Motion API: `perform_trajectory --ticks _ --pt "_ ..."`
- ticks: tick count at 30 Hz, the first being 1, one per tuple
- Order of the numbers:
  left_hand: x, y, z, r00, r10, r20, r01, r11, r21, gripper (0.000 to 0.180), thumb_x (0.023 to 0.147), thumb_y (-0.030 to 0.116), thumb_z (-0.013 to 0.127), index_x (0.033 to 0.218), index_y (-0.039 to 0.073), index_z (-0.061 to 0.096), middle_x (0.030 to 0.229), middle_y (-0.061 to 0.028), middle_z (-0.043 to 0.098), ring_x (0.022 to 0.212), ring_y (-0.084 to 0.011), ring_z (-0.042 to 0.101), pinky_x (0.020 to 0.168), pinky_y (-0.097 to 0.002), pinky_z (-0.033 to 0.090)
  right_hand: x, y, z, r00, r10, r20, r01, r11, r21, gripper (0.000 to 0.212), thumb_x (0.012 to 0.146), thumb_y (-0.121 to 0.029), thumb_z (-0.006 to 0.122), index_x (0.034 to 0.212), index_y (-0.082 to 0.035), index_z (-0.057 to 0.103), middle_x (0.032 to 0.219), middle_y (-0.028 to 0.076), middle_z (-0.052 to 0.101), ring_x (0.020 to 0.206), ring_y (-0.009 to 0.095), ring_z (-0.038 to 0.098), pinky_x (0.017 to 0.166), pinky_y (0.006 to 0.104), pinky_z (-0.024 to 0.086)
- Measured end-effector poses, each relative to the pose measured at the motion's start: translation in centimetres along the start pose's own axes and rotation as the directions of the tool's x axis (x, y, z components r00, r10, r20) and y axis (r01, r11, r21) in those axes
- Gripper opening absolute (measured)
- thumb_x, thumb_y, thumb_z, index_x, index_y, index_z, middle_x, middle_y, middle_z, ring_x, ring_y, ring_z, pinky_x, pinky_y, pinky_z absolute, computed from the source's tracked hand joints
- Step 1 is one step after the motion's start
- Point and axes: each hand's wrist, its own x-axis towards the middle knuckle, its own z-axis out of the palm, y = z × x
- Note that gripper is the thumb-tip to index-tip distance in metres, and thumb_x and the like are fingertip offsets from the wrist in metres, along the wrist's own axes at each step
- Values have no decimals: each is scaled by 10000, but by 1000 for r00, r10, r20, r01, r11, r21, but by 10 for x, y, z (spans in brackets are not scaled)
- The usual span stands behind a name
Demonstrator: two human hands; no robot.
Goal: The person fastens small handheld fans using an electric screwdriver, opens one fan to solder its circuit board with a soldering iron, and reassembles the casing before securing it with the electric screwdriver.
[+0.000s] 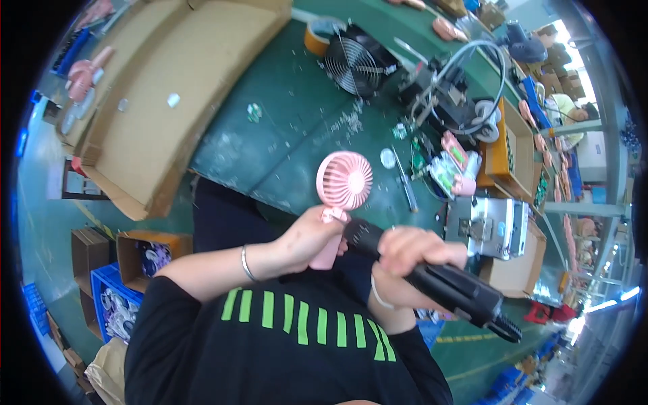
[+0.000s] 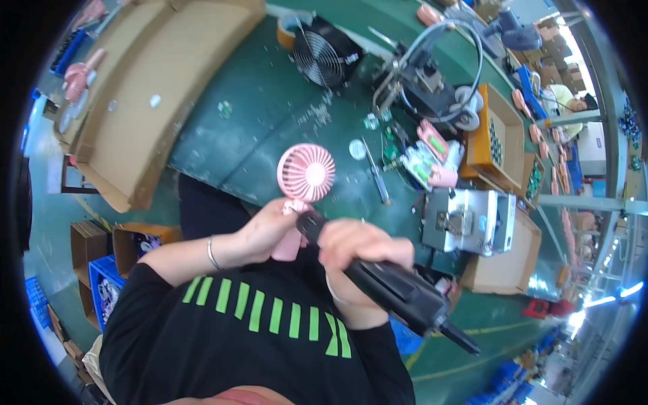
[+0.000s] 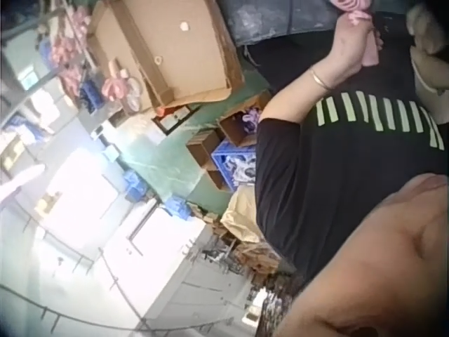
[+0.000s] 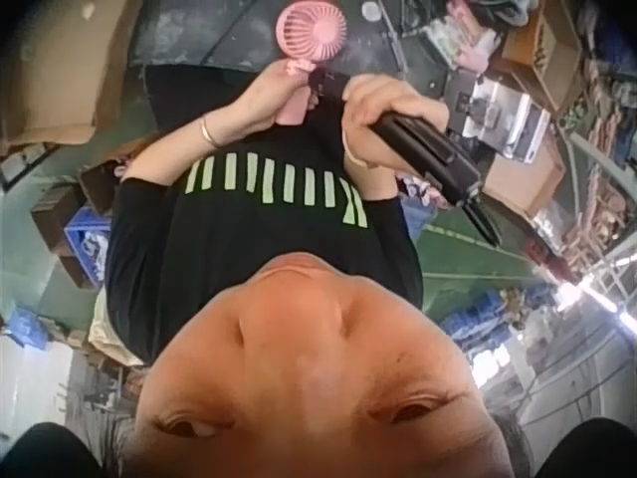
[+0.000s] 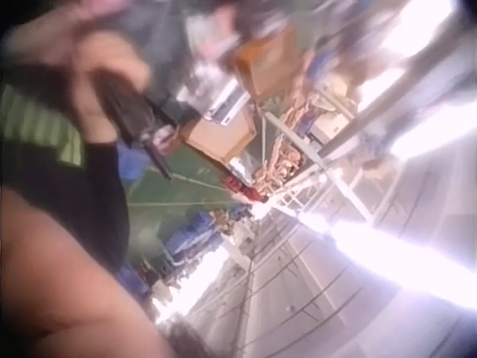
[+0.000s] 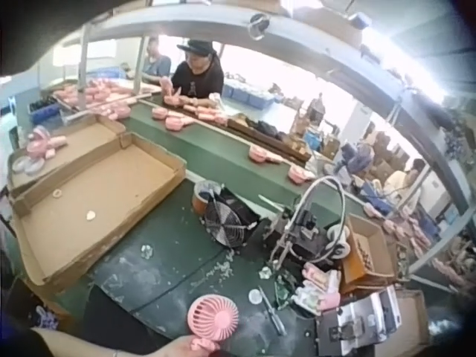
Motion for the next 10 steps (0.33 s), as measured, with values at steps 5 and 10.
perform_trajectory --ticks 5,10 --pt "-35 71 -15 964 258 -65 -252 963 93 522 819 68 675 1243 58 370 933 -53 529 812 -147 595 719 -301 530 12 -11 -29 975 -66 -214 38 990 -132 755 857 -764 312 912 -27 468 561 103 513 439 206 492 459 337 434" --pt "-41 188 -57 907 373 -196 -213 807 551 659 832 336 702 1346 137 341 888 -113 607 588 -165 621 512 -281 546 -3 17 -53 976 100 -193 -124 985 -119 892 820 -832 198 948 -11 523 558 92 497 439 197 485 431 293 419"
